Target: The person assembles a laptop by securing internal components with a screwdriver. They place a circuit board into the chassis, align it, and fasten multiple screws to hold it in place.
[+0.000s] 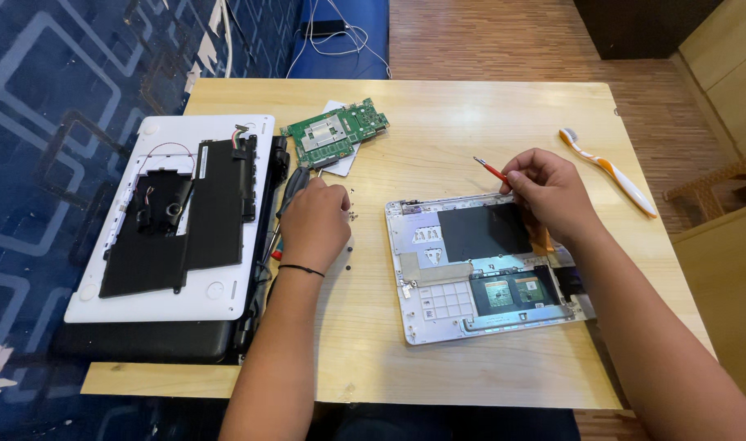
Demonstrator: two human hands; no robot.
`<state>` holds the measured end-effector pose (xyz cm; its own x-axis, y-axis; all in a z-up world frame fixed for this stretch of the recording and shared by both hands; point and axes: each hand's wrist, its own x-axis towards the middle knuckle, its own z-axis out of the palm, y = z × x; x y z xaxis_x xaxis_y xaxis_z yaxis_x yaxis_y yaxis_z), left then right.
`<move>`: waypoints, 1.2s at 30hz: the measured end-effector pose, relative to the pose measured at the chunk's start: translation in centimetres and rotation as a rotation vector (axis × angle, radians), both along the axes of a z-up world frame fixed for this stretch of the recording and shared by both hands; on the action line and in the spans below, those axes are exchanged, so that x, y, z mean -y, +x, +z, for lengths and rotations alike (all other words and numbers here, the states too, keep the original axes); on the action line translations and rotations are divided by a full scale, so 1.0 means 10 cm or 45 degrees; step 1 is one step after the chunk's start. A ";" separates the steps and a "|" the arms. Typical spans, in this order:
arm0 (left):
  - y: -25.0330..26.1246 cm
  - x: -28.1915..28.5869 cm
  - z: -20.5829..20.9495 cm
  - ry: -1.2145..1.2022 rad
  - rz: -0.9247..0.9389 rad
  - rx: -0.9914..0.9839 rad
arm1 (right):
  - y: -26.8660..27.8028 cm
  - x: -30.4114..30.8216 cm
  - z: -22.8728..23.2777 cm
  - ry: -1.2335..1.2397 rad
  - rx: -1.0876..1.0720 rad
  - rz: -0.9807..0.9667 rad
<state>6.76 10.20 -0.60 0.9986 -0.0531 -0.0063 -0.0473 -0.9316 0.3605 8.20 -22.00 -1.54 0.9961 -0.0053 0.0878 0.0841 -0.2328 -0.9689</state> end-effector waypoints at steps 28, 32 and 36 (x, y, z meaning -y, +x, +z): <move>0.20 -0.01 -0.23 -0.204 0.153 0.227 | -0.18 0.64 -0.08 0.431 -0.237 -0.143; 0.19 0.01 -0.23 -0.252 0.083 0.168 | -0.18 0.63 -0.04 0.479 -0.146 -0.159; 0.20 0.01 -0.23 -0.234 0.071 0.144 | -0.22 0.59 0.04 0.551 -0.168 -0.205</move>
